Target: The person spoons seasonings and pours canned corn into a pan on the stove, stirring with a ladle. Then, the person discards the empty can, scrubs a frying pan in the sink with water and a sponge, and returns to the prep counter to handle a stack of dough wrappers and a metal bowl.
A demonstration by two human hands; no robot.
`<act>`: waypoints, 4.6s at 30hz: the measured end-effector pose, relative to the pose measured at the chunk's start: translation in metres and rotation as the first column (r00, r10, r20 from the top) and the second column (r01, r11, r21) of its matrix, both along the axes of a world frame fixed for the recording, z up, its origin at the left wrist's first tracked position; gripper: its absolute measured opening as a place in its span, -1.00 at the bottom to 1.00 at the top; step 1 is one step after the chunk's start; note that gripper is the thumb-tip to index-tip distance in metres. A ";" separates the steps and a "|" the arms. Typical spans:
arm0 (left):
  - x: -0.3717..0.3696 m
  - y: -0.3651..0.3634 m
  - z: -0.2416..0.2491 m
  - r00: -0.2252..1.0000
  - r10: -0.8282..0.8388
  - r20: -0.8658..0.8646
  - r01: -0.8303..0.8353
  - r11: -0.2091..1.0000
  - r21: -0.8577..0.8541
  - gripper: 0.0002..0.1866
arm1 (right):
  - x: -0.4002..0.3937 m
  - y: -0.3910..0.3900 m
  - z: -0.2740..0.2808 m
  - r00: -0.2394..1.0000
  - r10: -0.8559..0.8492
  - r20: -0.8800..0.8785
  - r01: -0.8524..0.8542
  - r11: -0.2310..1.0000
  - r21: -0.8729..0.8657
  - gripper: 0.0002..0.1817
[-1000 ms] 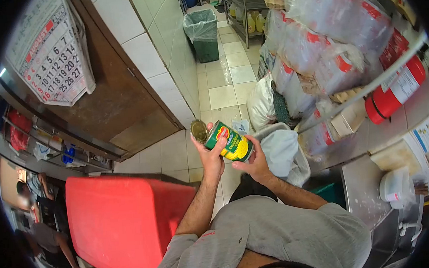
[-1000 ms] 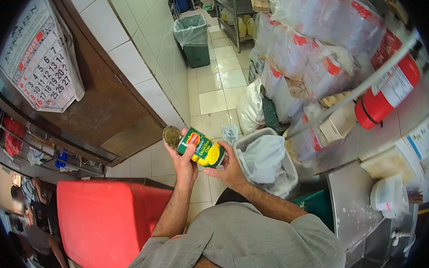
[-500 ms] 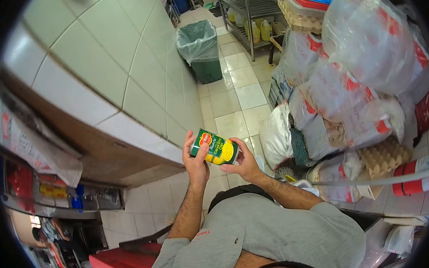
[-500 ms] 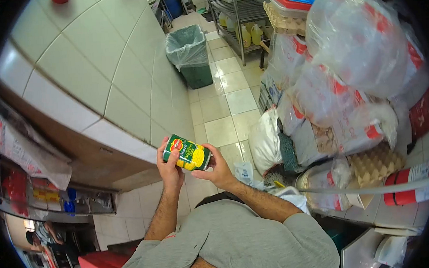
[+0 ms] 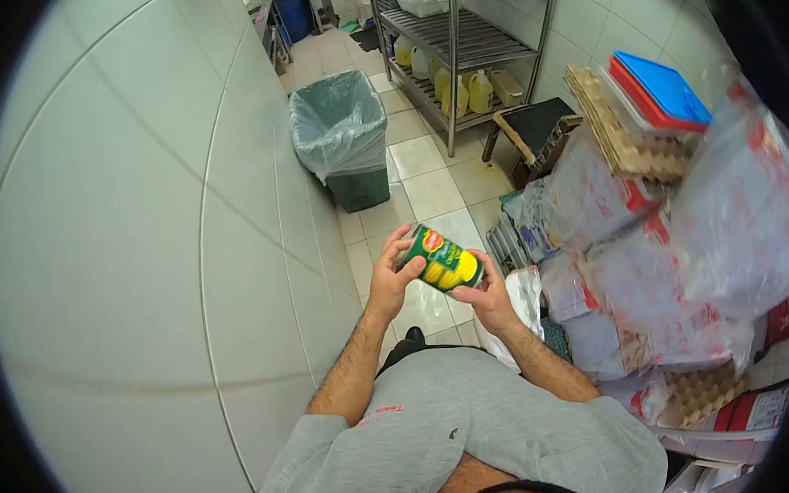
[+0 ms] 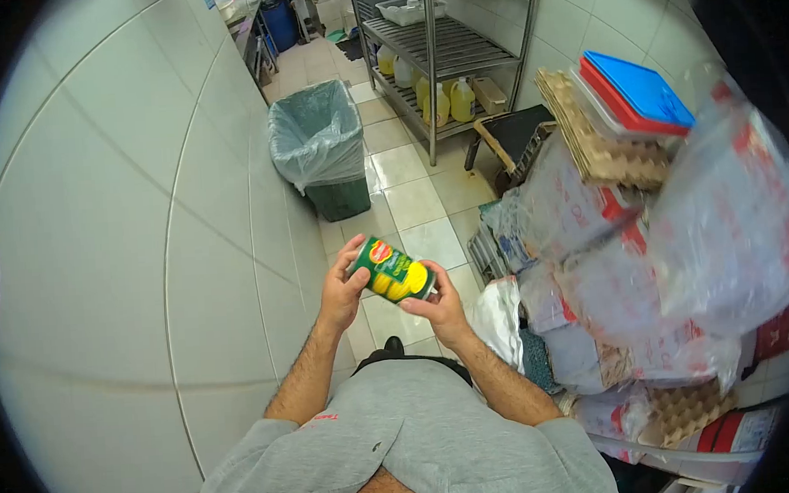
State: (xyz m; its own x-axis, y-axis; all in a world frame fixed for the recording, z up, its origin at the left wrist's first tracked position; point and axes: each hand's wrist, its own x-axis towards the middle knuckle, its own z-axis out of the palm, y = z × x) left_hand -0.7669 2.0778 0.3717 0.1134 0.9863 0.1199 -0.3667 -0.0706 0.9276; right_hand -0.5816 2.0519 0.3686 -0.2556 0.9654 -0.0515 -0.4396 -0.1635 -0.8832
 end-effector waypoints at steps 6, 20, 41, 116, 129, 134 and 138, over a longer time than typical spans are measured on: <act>-0.023 0.146 0.002 0.997 -0.081 -0.011 0.081 0.996 0.039 -0.39 | 0.018 0.125 0.000 0.963 -0.182 -0.197 0.153 0.976 -0.156 -0.34; -0.067 0.458 -0.037 0.873 0.447 -0.195 -0.487 0.789 -0.374 -0.63 | 0.042 0.541 0.000 0.988 -0.031 -0.149 0.010 0.990 -0.138 -0.51; -0.184 0.944 -0.038 0.786 0.617 -0.041 -0.596 0.738 -0.317 -0.69 | -0.158 1.138 -0.077 0.988 0.154 0.003 -0.133 0.868 -0.479 -0.49; -1.179 2.430 -0.302 0.526 0.554 -0.645 -0.850 0.346 -0.396 -0.62 | -1.235 2.891 0.001 0.931 0.290 -0.221 -0.347 0.892 -0.291 -0.61; -1.110 2.517 -0.200 0.608 0.150 -0.780 -0.790 0.213 -0.575 -0.65 | -1.434 3.042 0.019 0.622 0.657 -0.425 -0.767 0.621 -0.162 -0.66; -1.205 2.697 -0.052 0.367 0.608 -0.704 -0.928 0.186 -0.323 -0.59 | -1.464 3.021 -0.012 0.498 0.712 -0.495 -0.865 0.451 -0.221 -0.67; -1.283 2.785 0.036 -0.293 0.437 -0.850 -0.945 0.004 0.328 -0.21 | -1.451 3.016 -0.042 0.366 0.706 -0.606 -0.929 0.309 -0.202 -0.64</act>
